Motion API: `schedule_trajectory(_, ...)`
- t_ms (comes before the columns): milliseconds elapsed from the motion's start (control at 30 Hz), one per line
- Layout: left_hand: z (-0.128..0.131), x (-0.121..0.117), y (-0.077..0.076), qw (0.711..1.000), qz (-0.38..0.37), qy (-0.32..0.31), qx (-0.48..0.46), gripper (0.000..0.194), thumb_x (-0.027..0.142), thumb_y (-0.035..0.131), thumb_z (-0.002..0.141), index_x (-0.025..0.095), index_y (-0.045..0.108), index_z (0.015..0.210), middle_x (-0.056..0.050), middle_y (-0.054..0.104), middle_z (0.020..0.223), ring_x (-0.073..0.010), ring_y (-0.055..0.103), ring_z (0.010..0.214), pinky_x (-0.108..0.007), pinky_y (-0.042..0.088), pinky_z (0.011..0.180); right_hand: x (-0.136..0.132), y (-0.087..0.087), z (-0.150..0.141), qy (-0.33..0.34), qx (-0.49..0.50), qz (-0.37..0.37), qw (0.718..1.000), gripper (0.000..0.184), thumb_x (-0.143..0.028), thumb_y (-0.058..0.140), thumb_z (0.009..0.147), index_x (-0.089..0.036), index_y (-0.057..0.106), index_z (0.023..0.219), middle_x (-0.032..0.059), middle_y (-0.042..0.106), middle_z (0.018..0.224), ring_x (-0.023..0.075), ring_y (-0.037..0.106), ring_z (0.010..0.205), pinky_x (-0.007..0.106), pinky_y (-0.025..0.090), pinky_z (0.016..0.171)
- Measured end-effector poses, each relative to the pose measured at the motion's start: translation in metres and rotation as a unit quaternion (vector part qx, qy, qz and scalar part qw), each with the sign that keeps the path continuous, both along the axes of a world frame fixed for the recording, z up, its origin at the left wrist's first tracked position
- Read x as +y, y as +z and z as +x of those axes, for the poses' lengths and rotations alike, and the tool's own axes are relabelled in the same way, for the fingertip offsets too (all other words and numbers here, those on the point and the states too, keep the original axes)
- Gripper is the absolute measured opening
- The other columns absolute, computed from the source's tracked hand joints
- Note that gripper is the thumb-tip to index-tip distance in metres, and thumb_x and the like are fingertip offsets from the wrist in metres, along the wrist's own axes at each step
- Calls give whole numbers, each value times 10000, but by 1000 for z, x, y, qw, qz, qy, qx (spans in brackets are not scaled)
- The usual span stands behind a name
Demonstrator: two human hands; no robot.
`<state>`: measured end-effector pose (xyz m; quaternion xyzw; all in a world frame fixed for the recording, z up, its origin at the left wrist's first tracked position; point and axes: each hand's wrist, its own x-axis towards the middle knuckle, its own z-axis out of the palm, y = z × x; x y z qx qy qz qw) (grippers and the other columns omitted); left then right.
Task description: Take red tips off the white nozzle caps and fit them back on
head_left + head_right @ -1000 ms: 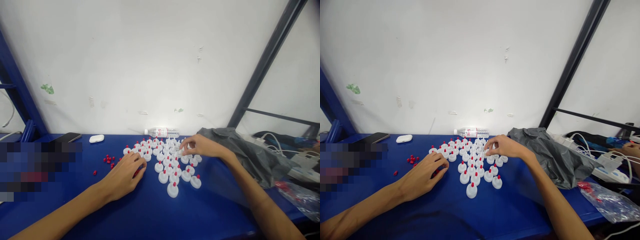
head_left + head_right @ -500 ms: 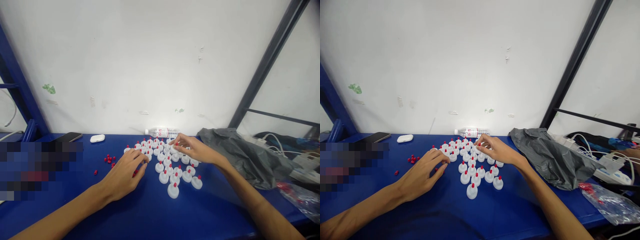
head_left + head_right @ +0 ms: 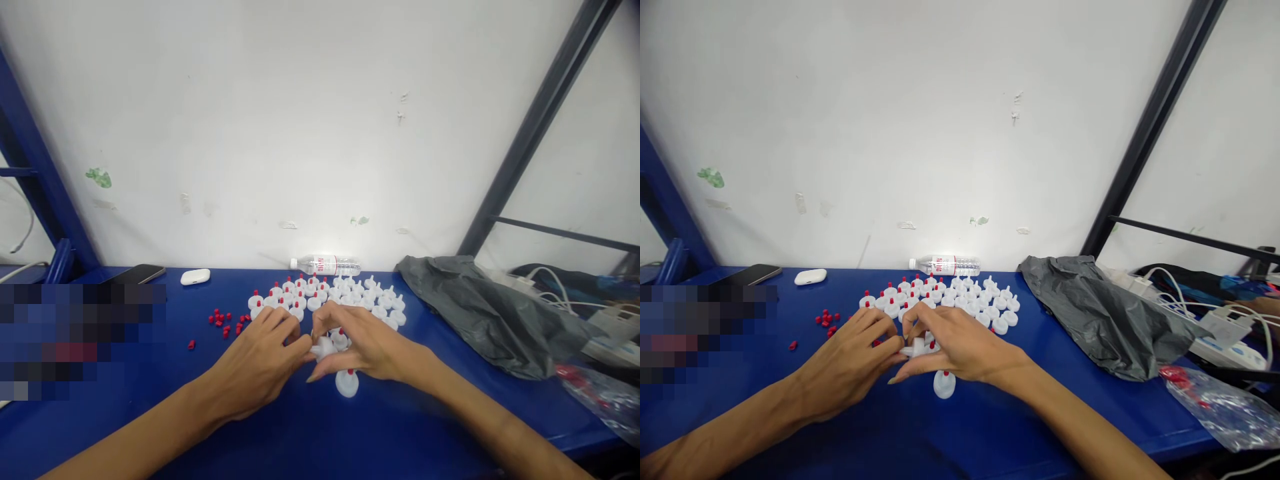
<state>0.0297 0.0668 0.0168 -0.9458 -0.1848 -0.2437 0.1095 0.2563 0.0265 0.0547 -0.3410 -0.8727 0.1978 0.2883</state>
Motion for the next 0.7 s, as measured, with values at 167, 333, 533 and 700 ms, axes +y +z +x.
schedule_trajectory(167, 3, -11, 1, 984, -157, 6, -81, 351, 264, 307, 1051, 263, 492, 753, -18, 601, 743, -241, 521, 744, -446, 444, 698, 13, -5, 12, -4, -43, 115, 992, 330, -448, 764, 908, -269, 597, 1130, 22, 722, 1066, 197, 716, 954, 369, 561, 928)
schedule_trajectory(333, -10, 0, 15, 929, -275, 116, -219, 469, 417, 268, 1070, 247, 329, 638, 21, 494, 656, -187, 460, 650, -370, 402, 630, 35, 10, 64, -165, -94, 239, 952, 167, -362, 665, 977, -249, 675, 1100, 70, 762, 1048, 269, 690, 965, 475, 528, 921)
schedule_trajectory(533, -16, 17, 16, 968, -195, 113, -111, 283, 304, 398, 1031, 233, 549, 802, -19, 625, 820, -236, 525, 864, -405, 463, 808, 40, 29, 96, -219, -138, 92, 962, 291, -535, 632, 957, -262, 729, 977, 60, 738, 1097, 259, 680, 1009, 417, 526, 894)
schedule_trajectory(700, -11, 16, -2, 973, -209, 78, -55, 158, 241, 474, 1000, 231, 629, 970, -62, 653, 1084, -266, 541, 1047, -461, 474, 958, 40, 26, 93, -174, -186, -60, 965, 284, -513, 682, 906, -248, 783, 914, 36, 755, 863, 201, 660, 759, 325, 489, 679)
